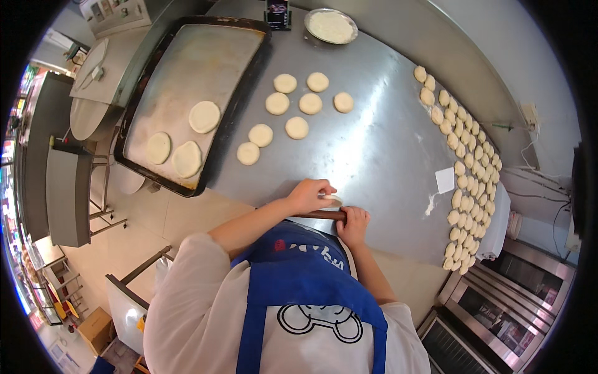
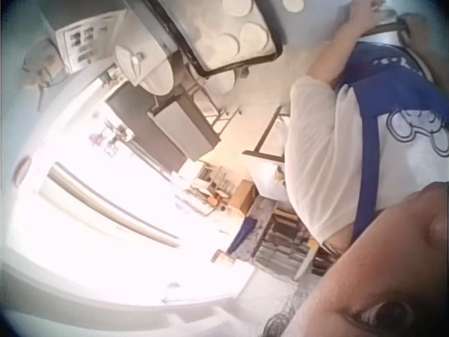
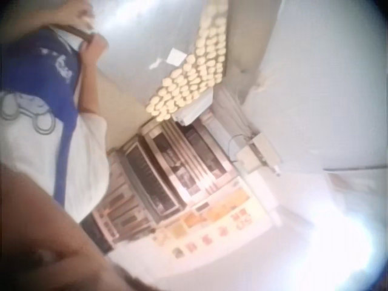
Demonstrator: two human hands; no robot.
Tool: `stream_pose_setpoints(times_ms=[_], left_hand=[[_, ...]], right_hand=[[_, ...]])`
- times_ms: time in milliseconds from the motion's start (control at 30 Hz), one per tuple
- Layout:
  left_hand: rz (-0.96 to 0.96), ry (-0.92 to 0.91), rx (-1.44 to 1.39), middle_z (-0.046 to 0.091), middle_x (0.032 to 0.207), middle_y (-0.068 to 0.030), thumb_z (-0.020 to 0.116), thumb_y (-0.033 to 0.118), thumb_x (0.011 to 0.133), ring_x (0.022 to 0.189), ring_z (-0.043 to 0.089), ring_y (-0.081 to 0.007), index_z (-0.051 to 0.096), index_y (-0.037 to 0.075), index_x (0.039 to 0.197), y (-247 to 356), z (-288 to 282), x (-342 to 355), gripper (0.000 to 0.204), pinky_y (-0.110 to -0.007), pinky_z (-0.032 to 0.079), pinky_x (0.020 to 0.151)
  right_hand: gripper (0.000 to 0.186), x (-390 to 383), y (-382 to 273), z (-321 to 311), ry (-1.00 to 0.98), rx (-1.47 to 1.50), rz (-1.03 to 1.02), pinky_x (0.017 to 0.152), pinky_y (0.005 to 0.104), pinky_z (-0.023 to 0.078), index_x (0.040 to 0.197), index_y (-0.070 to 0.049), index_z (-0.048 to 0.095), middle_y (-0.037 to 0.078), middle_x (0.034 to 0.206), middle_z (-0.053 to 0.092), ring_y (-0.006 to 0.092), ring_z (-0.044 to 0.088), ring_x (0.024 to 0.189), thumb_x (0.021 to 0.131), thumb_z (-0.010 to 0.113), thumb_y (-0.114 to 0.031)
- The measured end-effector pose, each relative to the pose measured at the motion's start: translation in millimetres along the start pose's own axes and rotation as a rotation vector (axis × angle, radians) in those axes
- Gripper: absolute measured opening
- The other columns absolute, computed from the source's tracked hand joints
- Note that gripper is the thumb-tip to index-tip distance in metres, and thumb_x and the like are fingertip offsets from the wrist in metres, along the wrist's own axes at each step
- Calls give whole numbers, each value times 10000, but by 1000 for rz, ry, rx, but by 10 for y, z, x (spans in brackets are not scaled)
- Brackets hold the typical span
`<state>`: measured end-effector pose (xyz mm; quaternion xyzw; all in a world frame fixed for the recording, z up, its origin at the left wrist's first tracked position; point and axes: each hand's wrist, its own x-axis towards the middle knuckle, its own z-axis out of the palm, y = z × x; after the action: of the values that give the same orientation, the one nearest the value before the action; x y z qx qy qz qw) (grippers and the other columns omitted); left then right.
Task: The person fills dough balls with a mixture from a bowl, shapes them by hand, uses a rolling pin to flatten them into discs, and places the flattened dough onto a metal tray.
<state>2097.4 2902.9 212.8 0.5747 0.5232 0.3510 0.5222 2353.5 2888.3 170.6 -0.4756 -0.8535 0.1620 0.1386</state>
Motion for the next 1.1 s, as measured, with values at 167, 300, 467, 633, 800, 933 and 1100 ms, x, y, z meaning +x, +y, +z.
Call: stream_pose_setpoints(times_ms=[167,300,467,633,800,933,1100], left_hand=[[-403,516,-580,699,1209,-121,675,249,972,1073,674,-248,566,72,1187,2,-604,-405,299,-387,556,923],[-230,645,-1407,604,1376,-167,519,294,1042,1273,585,-328,535,4,1345,193,-1968,-199,420,-489,445,1125],[-82,797,-1488,573,1418,-180,412,368,1068,1334,529,-361,517,-5,1363,-348,-3463,143,487,-550,343,1183],[-258,677,-1476,558,1431,-196,335,395,1084,1339,522,-369,494,-17,1390,-744,-3983,517,537,-558,325,1190],[-268,714,-1221,604,1377,-179,473,322,1058,1273,580,-341,501,-13,1405,-1080,-3969,794,483,-500,419,1130],[-287,853,-811,642,1325,-168,621,243,993,1221,619,-309,508,14,1417,-1030,-3830,758,494,-474,493,1041],[-60,1062,696,660,1241,-199,686,237,914,1133,638,-358,542,31,1384,-884,-3732,526,533,-466,499,995]], right_hand=[[323,105,-44,23,2,-78,-20,970,461,362,1014,-136,636,63,1006,641,288,568,1028,693,671,-124],[315,199,-174,113,40,-123,45,971,461,362,1032,-132,643,71,1013,643,298,566,1028,717,657,-121],[345,236,-386,169,6,-127,228,1024,491,351,1090,-102,644,111,1072,628,328,554,1086,745,664,-121],[345,113,-528,213,14,-143,375,1029,505,353,1108,-86,632,118,1085,619,345,545,1101,765,652,-109],[348,17,-664,259,16,-180,462,1016,504,363,1118,-84,622,126,1077,615,349,542,1094,773,645,-118],[353,43,-670,250,12,-216,493,992,492,385,1109,-87,624,130,1087,613,351,554,1075,760,649,-127],[394,260,-608,122,-28,-39,315,990,501,422,1139,-74,627,174,1137,610,382,569,1100,791,732,-228]])
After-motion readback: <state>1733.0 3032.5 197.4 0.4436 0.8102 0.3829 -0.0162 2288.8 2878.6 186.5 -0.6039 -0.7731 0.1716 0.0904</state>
